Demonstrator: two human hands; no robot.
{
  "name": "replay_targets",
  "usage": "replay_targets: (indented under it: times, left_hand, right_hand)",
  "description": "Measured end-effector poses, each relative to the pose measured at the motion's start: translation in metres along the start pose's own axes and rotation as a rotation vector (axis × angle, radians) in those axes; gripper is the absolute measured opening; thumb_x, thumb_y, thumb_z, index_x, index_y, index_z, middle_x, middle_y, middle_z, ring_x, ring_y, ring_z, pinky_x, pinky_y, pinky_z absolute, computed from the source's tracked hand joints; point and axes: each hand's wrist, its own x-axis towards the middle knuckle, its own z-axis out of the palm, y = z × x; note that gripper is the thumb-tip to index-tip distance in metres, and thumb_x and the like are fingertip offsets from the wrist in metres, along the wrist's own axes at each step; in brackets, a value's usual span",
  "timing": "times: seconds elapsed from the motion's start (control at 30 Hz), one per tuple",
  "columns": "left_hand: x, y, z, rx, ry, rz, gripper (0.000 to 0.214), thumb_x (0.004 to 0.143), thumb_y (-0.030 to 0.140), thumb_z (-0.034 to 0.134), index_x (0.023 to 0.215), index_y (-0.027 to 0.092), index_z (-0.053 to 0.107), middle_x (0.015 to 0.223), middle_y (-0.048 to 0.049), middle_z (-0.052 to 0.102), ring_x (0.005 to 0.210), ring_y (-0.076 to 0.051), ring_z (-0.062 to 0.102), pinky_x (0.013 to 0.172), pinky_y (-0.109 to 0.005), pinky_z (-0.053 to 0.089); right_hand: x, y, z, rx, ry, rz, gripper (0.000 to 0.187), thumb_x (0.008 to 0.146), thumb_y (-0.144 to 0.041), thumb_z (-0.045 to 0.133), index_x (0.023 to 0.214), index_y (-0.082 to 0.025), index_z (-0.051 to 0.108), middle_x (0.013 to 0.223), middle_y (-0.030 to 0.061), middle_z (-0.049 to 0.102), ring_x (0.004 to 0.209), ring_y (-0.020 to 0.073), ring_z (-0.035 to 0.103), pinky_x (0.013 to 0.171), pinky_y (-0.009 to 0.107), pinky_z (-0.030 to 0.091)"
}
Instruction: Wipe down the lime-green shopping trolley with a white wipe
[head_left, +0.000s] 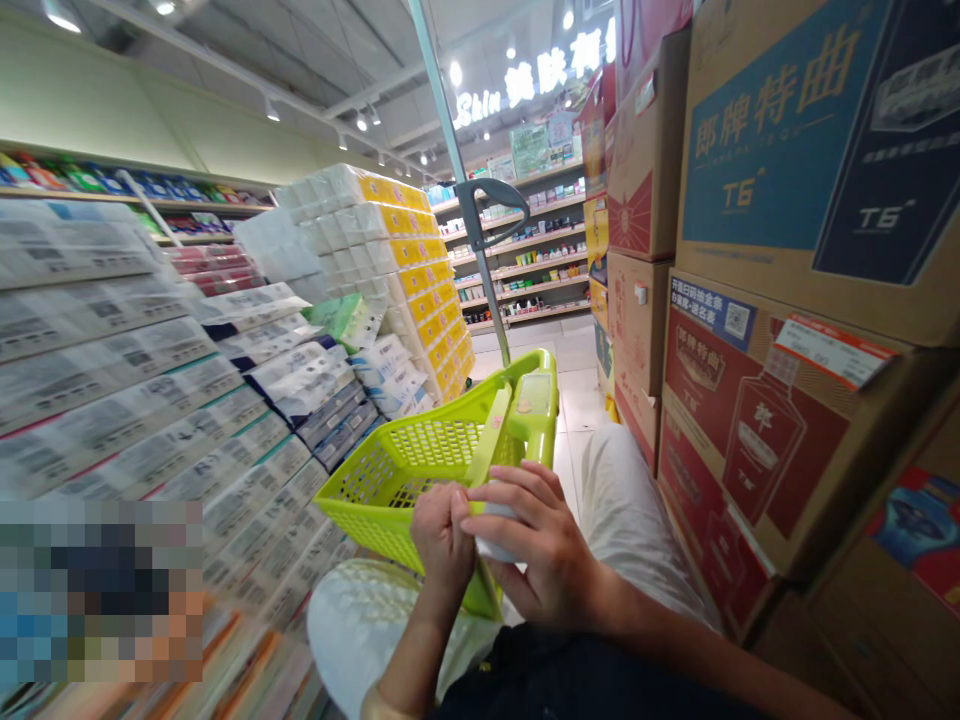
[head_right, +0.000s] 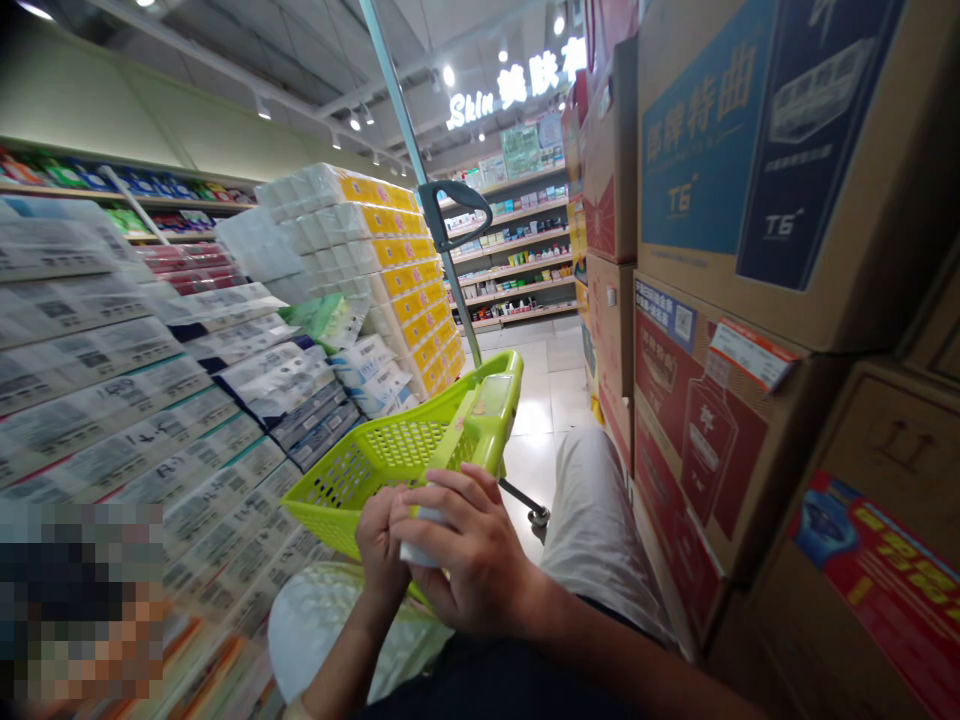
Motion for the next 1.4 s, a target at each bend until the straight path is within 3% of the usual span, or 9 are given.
replay_targets:
  times: [0.1, 0.3, 0.47, 0.53, 0.6, 0.77, 1.0, 1.2, 1.4]
  left_hand:
    - [0.0, 0.001, 0.0, 0.002, -0.015, -0.016, 0.041, 0.096, 0.026, 0.034, 0.059, 0.021, 0.052, 0.055, 0.0011, 0.054, 0.056, -0.015, 0.049, 0.06, -0.031, 0.035]
    - [-0.002, 0.003, 0.0, 0.005, -0.022, -0.075, 0.044, 0.097, 0.028, 0.034, 0.059, 0.021, 0.056, 0.056, 0.0, 0.055, 0.059, -0.016, 0.052, 0.064, -0.032, 0.036]
    - [-0.002, 0.001, 0.0, -0.011, -0.003, -0.06, 0.043, 0.096, 0.027, 0.034, 0.059, 0.021, 0.056, 0.056, 0.0005, 0.055, 0.057, -0.016, 0.051, 0.063, -0.032, 0.036]
    - [-0.002, 0.0, 0.0, -0.017, 0.001, -0.052, 0.043, 0.096, 0.026, 0.035, 0.059, 0.021, 0.056, 0.055, 0.0008, 0.054, 0.057, -0.015, 0.051, 0.063, -0.032, 0.036]
    - [-0.002, 0.0, -0.001, -0.019, 0.001, -0.044, 0.043, 0.096, 0.026, 0.035, 0.059, 0.02, 0.056, 0.055, 0.0011, 0.054, 0.056, -0.015, 0.051, 0.062, -0.031, 0.035]
    - [-0.002, 0.0, 0.0, -0.02, 0.002, -0.036, 0.042, 0.096, 0.026, 0.035, 0.061, 0.02, 0.056, 0.057, 0.0007, 0.055, 0.058, -0.015, 0.052, 0.062, -0.031, 0.035]
    - [-0.001, 0.002, 0.001, 0.002, -0.011, -0.048, 0.042, 0.096, 0.026, 0.034, 0.061, 0.021, 0.056, 0.056, 0.0007, 0.055, 0.057, -0.015, 0.051, 0.062, -0.031, 0.036]
    - [-0.001, 0.002, 0.0, 0.013, -0.009, -0.029, 0.042, 0.096, 0.027, 0.034, 0.057, 0.022, 0.048, 0.054, 0.0008, 0.051, 0.055, -0.015, 0.048, 0.059, -0.031, 0.034]
    - [0.0, 0.002, 0.002, 0.013, -0.017, -0.045, 0.042, 0.096, 0.025, 0.034, 0.06, 0.021, 0.054, 0.056, 0.0006, 0.055, 0.058, -0.015, 0.051, 0.062, -0.031, 0.035]
  right_hand:
    - [-0.005, 0.006, 0.003, -0.049, 0.031, 0.019, 0.027, 0.091, -0.023, 0.054, 0.114, -0.029, 0.066, 0.124, 0.0019, 0.066, 0.127, 0.0222, 0.052, 0.116, 0.044, 0.027]
    - [-0.014, 0.031, 0.017, 0.178, 0.311, 0.44, 0.031, 0.099, -0.027, 0.044, 0.126, -0.025, 0.059, 0.154, 0.0083, 0.037, 0.145, 0.0235, 0.034, 0.118, 0.046, 0.033]
    - [-0.022, 0.015, 0.032, 0.367, 0.385, 0.654, 0.049, 0.103, -0.029, 0.037, 0.151, -0.026, 0.029, 0.161, 0.0082, 0.029, 0.15, 0.0192, 0.026, 0.122, 0.043, 0.03]
    - [-0.026, 0.007, 0.031, 0.322, 0.357, 0.62, 0.049, 0.102, -0.025, 0.036, 0.151, -0.026, 0.029, 0.162, 0.008, 0.025, 0.152, 0.0199, 0.022, 0.122, 0.044, 0.029]
    - [-0.03, 0.003, 0.026, 0.217, 0.264, 0.461, 0.043, 0.1, -0.021, 0.039, 0.142, -0.026, 0.043, 0.162, 0.0067, 0.026, 0.152, 0.023, 0.019, 0.122, 0.047, 0.027]
    - [-0.025, 0.013, 0.009, -0.015, 0.067, 0.039, 0.037, 0.091, -0.016, 0.049, 0.125, -0.027, 0.06, 0.141, 0.0057, 0.054, 0.144, 0.0254, 0.036, 0.121, 0.049, 0.027]
    - [-0.004, 0.019, 0.002, 0.082, 0.178, 0.22, 0.029, 0.093, -0.016, 0.047, 0.117, -0.023, 0.062, 0.126, 0.0093, 0.063, 0.13, 0.0238, 0.051, 0.11, 0.046, 0.043]
    - [-0.002, 0.005, 0.001, 0.001, -0.002, -0.06, 0.035, 0.088, -0.019, 0.052, 0.121, -0.028, 0.063, 0.118, 0.001, 0.07, 0.124, 0.0208, 0.055, 0.114, 0.04, 0.033]
    - [0.003, 0.014, -0.003, 0.004, 0.06, 0.151, 0.028, 0.089, -0.021, 0.054, 0.113, -0.025, 0.066, 0.113, 0.0051, 0.07, 0.118, 0.0227, 0.058, 0.109, 0.044, 0.038]
